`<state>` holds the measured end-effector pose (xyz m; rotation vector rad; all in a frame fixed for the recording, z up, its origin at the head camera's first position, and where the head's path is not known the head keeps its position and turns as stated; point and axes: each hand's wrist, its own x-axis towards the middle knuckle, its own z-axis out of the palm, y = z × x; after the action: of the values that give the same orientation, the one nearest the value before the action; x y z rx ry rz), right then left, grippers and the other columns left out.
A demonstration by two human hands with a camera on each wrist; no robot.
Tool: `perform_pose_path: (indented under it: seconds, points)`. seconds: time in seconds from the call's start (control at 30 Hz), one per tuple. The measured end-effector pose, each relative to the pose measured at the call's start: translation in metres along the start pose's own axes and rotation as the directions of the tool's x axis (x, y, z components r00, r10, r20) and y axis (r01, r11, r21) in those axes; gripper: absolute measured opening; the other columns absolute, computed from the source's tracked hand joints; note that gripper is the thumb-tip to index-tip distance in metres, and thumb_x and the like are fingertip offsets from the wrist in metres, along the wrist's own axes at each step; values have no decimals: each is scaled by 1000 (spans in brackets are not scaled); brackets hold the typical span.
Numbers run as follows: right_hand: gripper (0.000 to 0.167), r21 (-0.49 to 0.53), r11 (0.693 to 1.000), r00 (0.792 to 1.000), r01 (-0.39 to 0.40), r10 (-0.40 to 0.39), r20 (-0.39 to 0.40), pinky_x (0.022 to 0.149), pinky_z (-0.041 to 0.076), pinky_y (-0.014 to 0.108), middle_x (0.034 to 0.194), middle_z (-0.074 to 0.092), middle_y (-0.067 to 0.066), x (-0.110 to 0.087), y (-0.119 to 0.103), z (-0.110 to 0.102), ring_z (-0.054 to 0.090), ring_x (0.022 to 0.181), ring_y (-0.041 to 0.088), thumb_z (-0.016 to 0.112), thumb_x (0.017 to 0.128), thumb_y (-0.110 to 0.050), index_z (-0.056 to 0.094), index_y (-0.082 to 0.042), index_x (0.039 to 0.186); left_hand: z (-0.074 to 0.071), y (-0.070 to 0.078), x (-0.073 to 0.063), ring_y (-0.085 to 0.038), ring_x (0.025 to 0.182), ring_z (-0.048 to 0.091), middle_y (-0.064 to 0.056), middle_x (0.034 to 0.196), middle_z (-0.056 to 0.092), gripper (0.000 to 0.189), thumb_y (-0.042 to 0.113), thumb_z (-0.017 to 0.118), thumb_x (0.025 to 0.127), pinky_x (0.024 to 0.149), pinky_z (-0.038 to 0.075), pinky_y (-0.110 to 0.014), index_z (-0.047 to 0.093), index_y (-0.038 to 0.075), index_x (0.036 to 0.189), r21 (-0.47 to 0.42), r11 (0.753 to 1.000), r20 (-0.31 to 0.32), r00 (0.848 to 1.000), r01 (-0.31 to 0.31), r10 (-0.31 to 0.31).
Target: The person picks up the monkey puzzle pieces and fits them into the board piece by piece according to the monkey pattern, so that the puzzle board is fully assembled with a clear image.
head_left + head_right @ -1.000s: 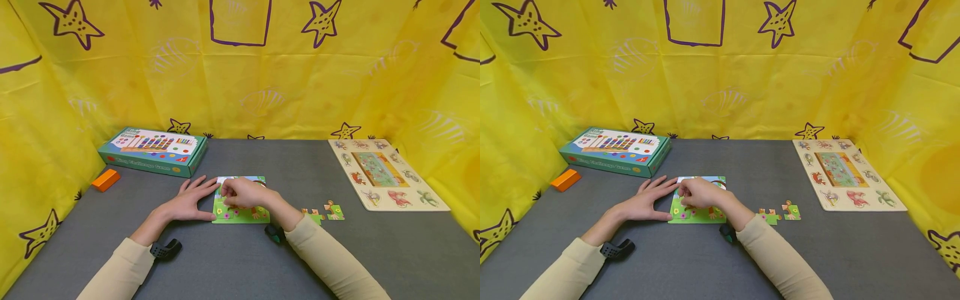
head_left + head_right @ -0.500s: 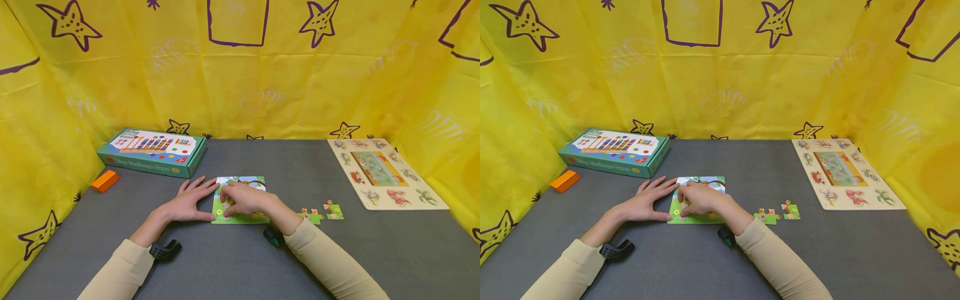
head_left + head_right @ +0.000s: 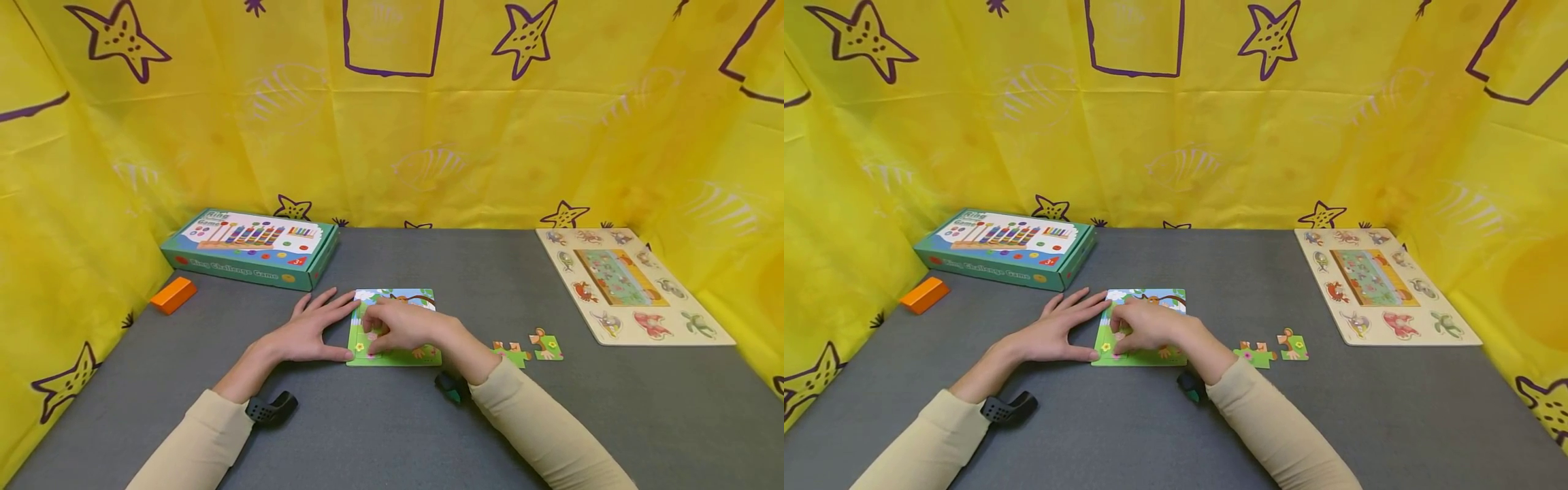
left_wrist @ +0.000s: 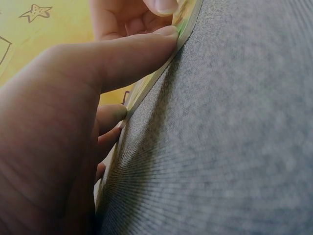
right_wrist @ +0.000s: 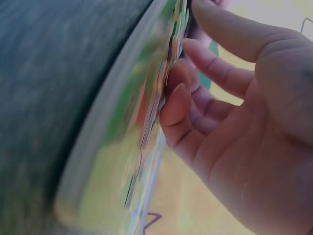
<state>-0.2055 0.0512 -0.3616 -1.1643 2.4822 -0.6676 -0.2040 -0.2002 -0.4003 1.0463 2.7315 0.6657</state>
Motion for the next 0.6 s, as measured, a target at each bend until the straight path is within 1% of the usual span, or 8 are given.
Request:
perform_pose_path:
  seconds: [0.13,0.37,0.6]
  points:
    - [23,11,999,999,30,-30,-24,80,47,27,95,59,0,-6,5,-4,56,86,13,78,91,-22,68,-9,106,1,0,1,-39,152,9,-4,166,24,95,60,73,85,110,-2,-70,34,16,160,9,1000,1,1000,1,-1]
    - [24,85,996,999,-4,7,-38,78,48,29,92,61,-1,-20,15,-10,56,81,11,77,93,-20,67,-7,109,1,0,1,-38,152,8,-3,166,23,96,62,72,85,110,-3,-69,34,17,160,9,1000,4,1000,11,-11]
    - [18,118,993,998,19,-13,-59,76,50,29,89,60,-6,-39,26,-14,57,78,10,74,95,-18,66,-6,106,1,0,1,-38,152,8,-4,166,24,94,60,72,85,110,-3,-69,34,16,160,15,1000,6,1000,11,-11]
